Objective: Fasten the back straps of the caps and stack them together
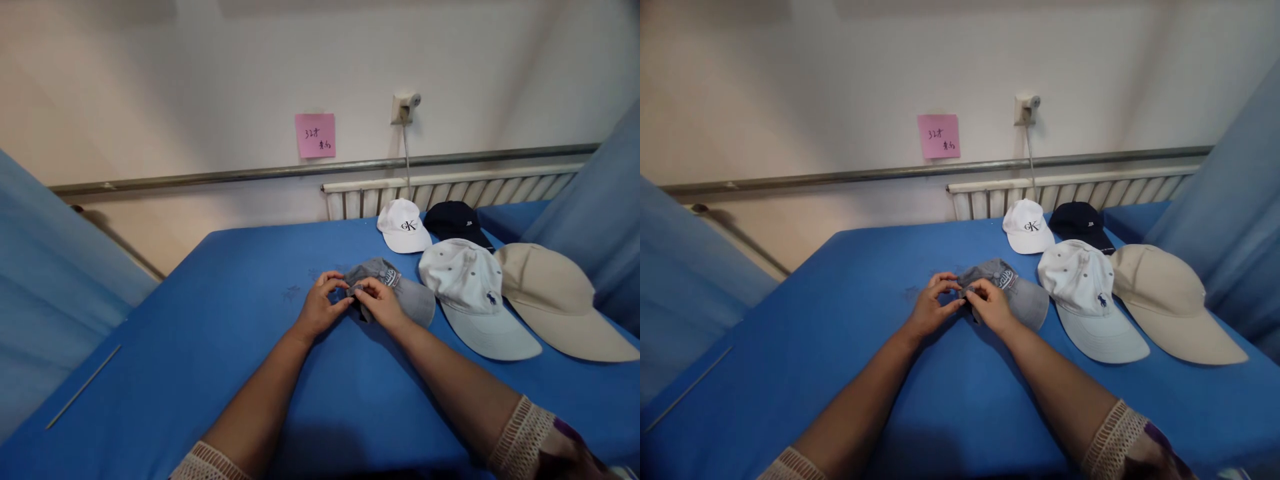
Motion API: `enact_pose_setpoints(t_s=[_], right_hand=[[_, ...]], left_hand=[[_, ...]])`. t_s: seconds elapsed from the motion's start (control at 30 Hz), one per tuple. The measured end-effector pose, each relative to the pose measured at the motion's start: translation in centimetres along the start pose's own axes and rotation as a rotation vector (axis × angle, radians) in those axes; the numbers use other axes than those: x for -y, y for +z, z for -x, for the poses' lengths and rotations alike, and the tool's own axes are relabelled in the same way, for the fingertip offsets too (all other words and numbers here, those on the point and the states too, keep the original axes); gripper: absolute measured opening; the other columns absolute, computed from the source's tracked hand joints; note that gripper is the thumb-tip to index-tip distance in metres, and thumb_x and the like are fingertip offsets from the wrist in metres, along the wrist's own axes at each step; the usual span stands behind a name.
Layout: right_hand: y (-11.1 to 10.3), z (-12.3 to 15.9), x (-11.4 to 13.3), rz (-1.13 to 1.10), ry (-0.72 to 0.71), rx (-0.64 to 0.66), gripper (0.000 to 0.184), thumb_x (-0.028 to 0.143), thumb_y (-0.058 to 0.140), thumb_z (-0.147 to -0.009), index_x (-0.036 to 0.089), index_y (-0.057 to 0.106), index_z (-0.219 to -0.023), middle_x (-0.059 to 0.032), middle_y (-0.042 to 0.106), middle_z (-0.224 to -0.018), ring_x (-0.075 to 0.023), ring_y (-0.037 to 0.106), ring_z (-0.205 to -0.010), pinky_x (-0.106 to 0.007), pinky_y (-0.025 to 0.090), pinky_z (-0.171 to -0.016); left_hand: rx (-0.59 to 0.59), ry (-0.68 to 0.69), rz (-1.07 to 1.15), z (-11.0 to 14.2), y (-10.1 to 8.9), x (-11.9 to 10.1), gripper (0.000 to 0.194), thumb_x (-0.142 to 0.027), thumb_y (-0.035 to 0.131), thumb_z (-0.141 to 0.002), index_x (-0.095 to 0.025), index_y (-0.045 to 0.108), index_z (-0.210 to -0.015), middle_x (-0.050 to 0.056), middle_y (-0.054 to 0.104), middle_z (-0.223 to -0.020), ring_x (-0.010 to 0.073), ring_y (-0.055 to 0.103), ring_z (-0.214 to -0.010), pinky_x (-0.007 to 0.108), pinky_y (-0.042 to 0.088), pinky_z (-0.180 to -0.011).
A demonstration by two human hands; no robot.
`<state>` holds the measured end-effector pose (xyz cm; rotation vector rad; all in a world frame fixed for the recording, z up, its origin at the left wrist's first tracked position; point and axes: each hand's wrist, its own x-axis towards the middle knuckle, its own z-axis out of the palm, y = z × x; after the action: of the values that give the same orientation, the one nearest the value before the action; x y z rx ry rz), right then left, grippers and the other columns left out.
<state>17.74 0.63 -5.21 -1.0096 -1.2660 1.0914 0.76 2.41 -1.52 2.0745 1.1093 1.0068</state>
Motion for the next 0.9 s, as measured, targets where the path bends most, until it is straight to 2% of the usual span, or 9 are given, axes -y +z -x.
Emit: enact_pose_setpoints(t_s=[0.17,0.47,0.57,0.7,0.9], right_hand=[[-0.23,-0.45,0.00,-0.112,0.011,-0.023,0.026,0.044,0.071,-0.068,0.023,0.058,-0.075,-0.0026,0.066,-0.083,-0.0177,0.063,-0.079,-0.033,0.052,-0.075],[-0.14,-0.60,-0.59,-0.088,0.003,0.029,0.020,0.038,0.070,-0.068,0.021,0.058,-0.069,-0.0035,0.066,-0.087,-0.0161,0.064,-0.082,-0.033,0.051,-0.080],[-0.23,-0.65,-0.66,-0.103,0.040,0.045,0.019,0.034,0.070,-0.068,0.021,0.056,-0.070,-0.0022,0.067,-0.084,-0.0153,0.064,-0.078,-0.032,0.051,-0.077],[-0.51,-0.78,-0.65,-0.071,0.078,0.074,0.019,0.031,0.071,-0.068,0.020,0.055,-0.069,0.0020,0.063,-0.069,-0.0119,0.059,-0.063,-0.027,0.048,-0.063],[-0.72,-0.97,-0.26,-0.099,0.127,0.131,0.026,0.037,0.074,-0.067,0.019,0.056,-0.067,0.0043,0.058,-0.061,-0.0093,0.051,-0.055,-0.023,0.040,-0.054]], left_hand=[[0.048,0.007,-0.052,0.01,0.14,0.09,0.019,-0.029,0.069,-0.077,-0.020,0.068,-0.094,0.005,0.067,-0.095,0.0206,0.060,-0.095,0.035,0.045,-0.091],[0.085,0.025,-0.041,0.06,0.23,0.11,0.016,-0.028,0.068,-0.077,-0.020,0.068,-0.092,0.004,0.069,-0.094,0.0183,0.062,-0.092,0.031,0.046,-0.087],[0.098,0.013,-0.032,0.12,0.29,-0.11,0.016,-0.027,0.068,-0.077,-0.020,0.068,-0.090,0.004,0.069,-0.094,0.0185,0.062,-0.092,0.031,0.046,-0.087],[0.097,0.011,-0.045,0.18,0.39,-0.11,0.016,-0.028,0.068,-0.077,-0.020,0.069,-0.091,0.004,0.069,-0.091,0.0184,0.062,-0.088,0.031,0.047,-0.084],[0.062,0.016,-0.025,0.04,0.69,0.64,0.015,-0.028,0.069,-0.077,-0.019,0.071,-0.089,0.003,0.069,-0.086,0.0165,0.063,-0.081,0.029,0.048,-0.078]])
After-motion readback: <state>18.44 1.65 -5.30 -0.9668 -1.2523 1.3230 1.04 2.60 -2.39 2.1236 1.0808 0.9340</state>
